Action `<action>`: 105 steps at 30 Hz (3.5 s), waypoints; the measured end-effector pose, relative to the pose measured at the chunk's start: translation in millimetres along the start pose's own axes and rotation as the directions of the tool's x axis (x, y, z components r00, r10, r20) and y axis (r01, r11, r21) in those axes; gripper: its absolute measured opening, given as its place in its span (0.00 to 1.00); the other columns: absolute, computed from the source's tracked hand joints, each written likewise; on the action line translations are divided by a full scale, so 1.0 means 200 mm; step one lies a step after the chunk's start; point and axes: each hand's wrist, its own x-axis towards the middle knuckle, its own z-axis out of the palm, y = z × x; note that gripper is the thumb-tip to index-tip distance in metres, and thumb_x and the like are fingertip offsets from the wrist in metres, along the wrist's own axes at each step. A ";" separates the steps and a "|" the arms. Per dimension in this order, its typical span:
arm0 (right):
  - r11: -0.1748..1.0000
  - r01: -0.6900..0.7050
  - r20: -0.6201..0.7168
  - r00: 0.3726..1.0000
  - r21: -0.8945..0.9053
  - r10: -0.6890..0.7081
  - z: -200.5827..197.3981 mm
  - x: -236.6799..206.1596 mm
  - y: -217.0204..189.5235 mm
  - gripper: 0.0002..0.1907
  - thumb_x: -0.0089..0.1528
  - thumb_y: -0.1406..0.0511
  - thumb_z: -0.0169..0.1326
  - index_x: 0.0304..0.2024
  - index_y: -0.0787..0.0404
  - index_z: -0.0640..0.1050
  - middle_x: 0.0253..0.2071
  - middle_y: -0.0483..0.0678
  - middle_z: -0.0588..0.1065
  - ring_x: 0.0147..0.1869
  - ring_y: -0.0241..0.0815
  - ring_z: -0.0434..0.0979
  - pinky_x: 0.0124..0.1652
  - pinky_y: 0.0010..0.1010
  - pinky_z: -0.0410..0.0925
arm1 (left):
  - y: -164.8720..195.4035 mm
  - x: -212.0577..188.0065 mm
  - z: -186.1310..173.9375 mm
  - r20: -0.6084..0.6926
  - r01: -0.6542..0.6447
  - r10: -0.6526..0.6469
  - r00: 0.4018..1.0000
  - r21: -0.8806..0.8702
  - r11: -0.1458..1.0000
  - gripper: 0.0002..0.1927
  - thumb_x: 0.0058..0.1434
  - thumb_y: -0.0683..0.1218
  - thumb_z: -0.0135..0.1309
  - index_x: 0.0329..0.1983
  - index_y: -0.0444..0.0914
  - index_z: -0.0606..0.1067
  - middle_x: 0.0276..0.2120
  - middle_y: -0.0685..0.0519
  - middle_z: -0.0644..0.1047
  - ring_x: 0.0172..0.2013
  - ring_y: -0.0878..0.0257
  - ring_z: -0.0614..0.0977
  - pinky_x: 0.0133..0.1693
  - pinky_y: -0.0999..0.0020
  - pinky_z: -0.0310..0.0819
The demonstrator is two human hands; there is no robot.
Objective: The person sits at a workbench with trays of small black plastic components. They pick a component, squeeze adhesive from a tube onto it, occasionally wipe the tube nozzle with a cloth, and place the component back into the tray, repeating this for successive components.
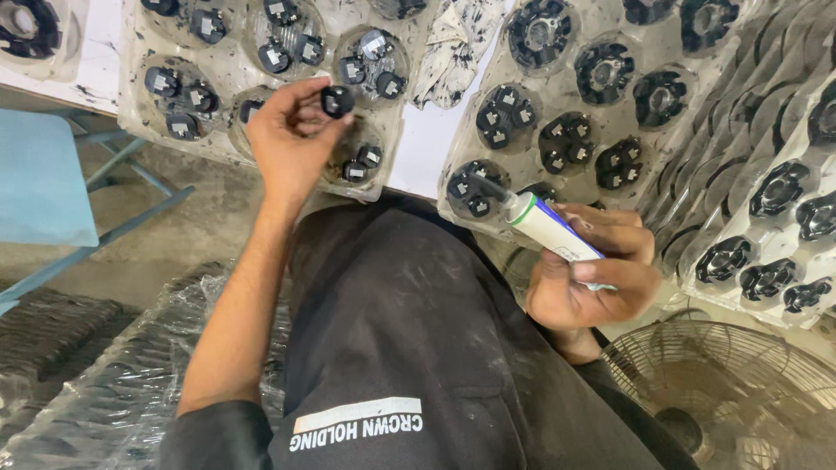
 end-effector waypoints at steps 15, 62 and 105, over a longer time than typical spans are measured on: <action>0.990 -0.128 0.068 0.990 0.068 0.123 0.00 -0.01 -0.02 0.18 0.65 0.68 0.66 0.43 0.57 0.66 0.41 0.52 0.72 0.43 0.47 0.78 0.44 0.34 0.75 | -0.17 -0.20 -0.02 0.181 -0.271 0.227 0.957 0.835 0.479 0.16 0.60 0.41 0.61 0.52 0.42 0.82 0.39 0.49 0.77 0.41 0.50 0.80 0.41 0.54 0.75; 0.995 0.073 0.261 0.962 0.062 -0.086 -0.07 0.00 0.00 0.19 0.57 0.71 0.66 0.42 0.52 0.69 0.41 0.49 0.74 0.47 0.52 0.81 0.44 0.36 0.79 | 0.74 -0.38 0.17 0.165 0.068 0.005 0.986 -0.438 0.896 0.21 0.62 0.24 0.56 0.58 0.28 0.75 0.51 0.46 0.80 0.47 0.63 0.85 0.50 0.68 0.85; 0.983 0.180 0.026 0.983 0.035 -0.181 0.01 0.01 -0.02 0.16 0.60 0.72 0.63 0.40 0.54 0.68 0.37 0.47 0.71 0.41 0.43 0.79 0.36 0.32 0.83 | 0.60 -0.46 0.25 0.417 0.361 -0.067 0.906 -0.684 0.634 0.22 0.69 0.33 0.57 0.66 0.30 0.70 0.62 0.45 0.76 0.57 0.63 0.81 0.55 0.66 0.82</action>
